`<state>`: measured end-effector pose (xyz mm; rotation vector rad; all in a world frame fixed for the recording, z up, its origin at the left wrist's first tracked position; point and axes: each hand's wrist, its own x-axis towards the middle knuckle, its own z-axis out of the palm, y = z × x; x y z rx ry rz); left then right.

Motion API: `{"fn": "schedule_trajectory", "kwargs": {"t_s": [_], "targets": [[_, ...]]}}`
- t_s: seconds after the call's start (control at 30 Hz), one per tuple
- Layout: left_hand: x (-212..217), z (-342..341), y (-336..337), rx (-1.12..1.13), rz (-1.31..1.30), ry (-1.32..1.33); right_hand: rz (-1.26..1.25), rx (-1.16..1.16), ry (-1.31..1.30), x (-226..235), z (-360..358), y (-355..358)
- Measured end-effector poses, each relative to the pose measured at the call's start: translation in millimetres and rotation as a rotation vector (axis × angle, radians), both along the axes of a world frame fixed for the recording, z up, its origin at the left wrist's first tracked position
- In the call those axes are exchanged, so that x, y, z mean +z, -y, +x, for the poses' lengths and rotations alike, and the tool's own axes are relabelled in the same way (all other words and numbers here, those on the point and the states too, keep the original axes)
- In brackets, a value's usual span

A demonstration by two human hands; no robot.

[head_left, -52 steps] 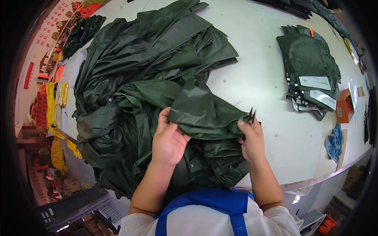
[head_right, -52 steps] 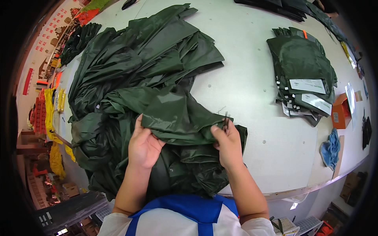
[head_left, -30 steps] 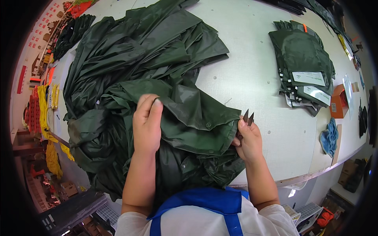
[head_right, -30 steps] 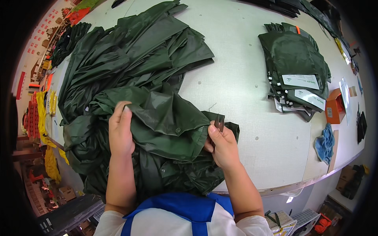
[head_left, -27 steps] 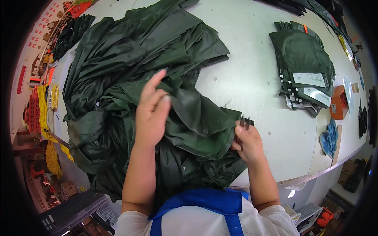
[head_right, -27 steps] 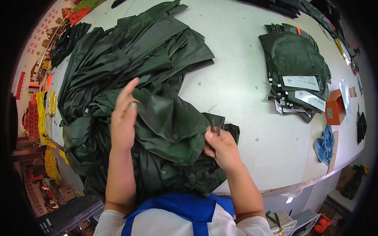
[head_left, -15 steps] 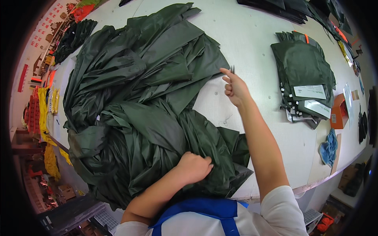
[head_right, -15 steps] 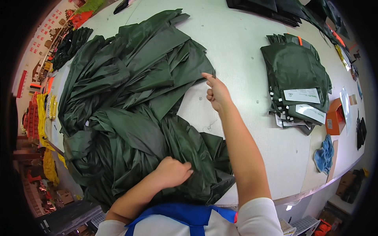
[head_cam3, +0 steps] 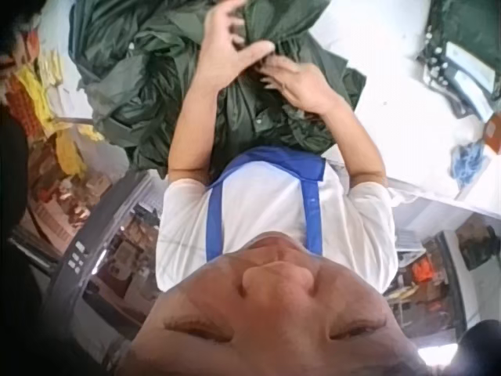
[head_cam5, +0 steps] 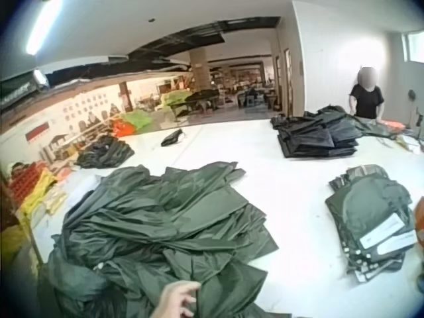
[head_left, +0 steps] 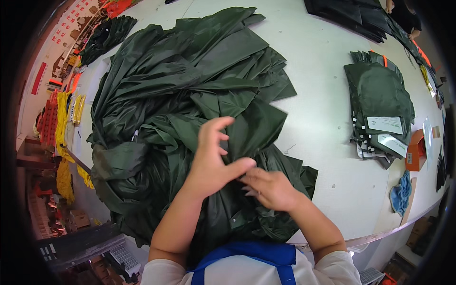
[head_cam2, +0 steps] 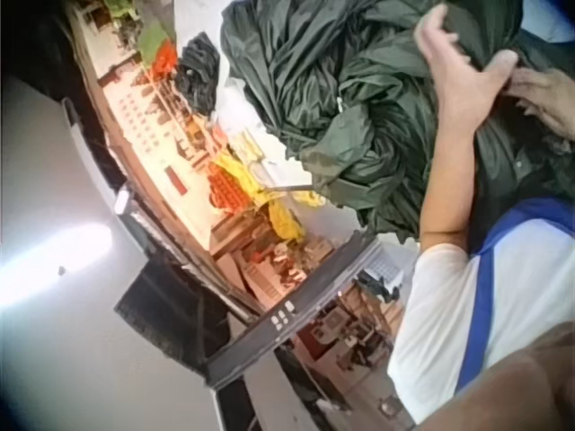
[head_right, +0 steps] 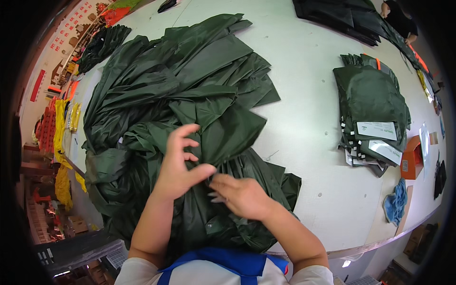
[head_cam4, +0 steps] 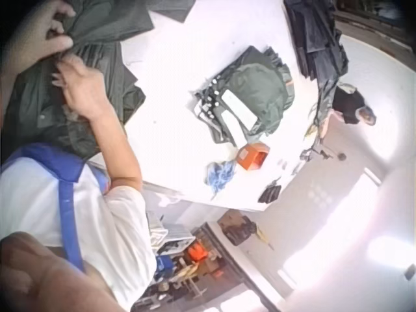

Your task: The person repeatedly picks up dark green fabric pieces from a pile on a white table, uses small scissors to trim edges or loose threads, and places the pieces back on the pile. The person handles the fabric one at a time and continues the trimming process throughout the clip.

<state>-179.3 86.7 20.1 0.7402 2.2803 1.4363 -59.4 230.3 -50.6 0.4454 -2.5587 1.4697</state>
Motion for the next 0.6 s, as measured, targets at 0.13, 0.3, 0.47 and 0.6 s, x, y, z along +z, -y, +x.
{"fn": "schedule_trajectory", "kwargs": {"t_s": [0.13,0.3,0.47,0.6], "targets": [[-0.3,7.9,-7.5,-0.348,-0.467,-0.296,0.107,0.058,-0.095,6.1,19.9,17.9],[-18.0,-1.4,0.3,-0.305,-0.476,-0.007,0.101,0.059,-0.100,4.5,31.4,25.5],[-31.1,-0.8,18.1,-0.056,0.042,0.754,-0.207,-0.054,0.055,-10.0,40.1,25.6],[-38.6,7.5,24.2,0.031,0.283,1.033,-1.059,-0.405,0.301,-26.8,30.2,33.7]]}}
